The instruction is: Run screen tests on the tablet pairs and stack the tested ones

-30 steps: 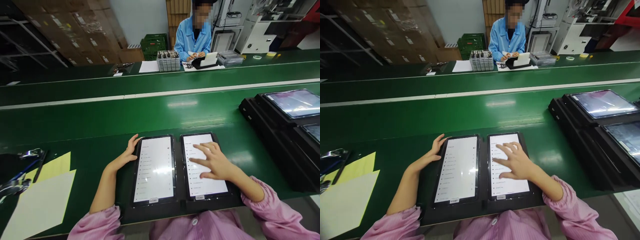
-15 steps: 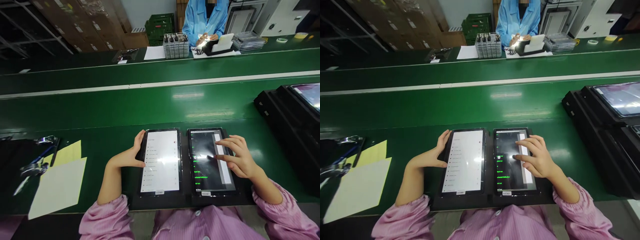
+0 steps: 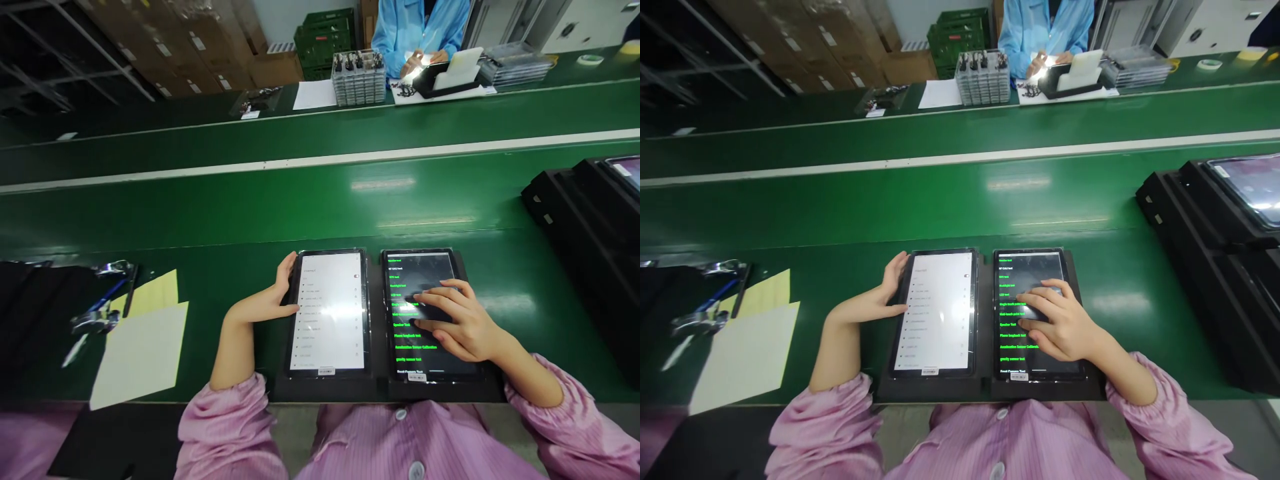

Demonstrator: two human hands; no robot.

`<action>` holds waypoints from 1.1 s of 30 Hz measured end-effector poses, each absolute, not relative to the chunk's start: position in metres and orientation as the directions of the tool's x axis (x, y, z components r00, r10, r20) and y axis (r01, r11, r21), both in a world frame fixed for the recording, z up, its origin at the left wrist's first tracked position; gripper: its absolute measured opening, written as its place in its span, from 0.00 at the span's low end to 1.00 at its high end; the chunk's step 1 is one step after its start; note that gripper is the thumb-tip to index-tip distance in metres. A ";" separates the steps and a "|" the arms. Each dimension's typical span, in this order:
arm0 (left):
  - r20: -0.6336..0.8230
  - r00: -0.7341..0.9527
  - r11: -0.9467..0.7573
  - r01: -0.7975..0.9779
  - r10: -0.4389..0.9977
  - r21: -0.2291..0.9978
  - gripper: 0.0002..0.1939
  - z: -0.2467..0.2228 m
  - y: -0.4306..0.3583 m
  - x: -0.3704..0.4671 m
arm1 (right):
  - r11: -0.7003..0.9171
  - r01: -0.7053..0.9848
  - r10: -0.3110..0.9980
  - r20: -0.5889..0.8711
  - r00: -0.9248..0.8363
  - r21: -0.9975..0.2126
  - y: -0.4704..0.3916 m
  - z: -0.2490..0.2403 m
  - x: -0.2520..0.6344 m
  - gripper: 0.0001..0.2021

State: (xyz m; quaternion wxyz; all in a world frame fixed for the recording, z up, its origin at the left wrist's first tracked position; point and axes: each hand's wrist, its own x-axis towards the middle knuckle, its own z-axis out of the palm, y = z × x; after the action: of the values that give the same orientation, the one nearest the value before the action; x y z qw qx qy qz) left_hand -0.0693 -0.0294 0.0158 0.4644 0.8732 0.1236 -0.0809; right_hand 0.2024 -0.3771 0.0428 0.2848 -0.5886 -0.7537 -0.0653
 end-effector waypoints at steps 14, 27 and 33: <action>-0.301 0.947 -0.579 0.309 0.113 0.755 0.66 0.021 -0.034 -0.073 | 0.306 0.919 0.873 0.458 -0.166 -0.249 -0.373 0.037 0.206 0.24; -0.273 0.958 -0.542 0.278 0.093 0.793 0.71 0.023 -0.035 -0.073 | 0.322 0.916 0.863 0.473 -0.180 -0.239 -0.376 0.036 0.206 0.22; -0.215 0.960 -0.480 0.275 0.179 0.833 0.70 0.018 -0.035 -0.069 | 0.245 0.921 0.785 0.620 -0.005 -0.303 -0.384 0.037 0.213 0.24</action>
State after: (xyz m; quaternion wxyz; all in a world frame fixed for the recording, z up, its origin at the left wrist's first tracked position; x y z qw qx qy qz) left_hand -0.0693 -0.0346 0.0177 0.4926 0.8588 0.1322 -0.0492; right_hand 0.2127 -0.3844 0.0367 0.3592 -0.6069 -0.7026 -0.0949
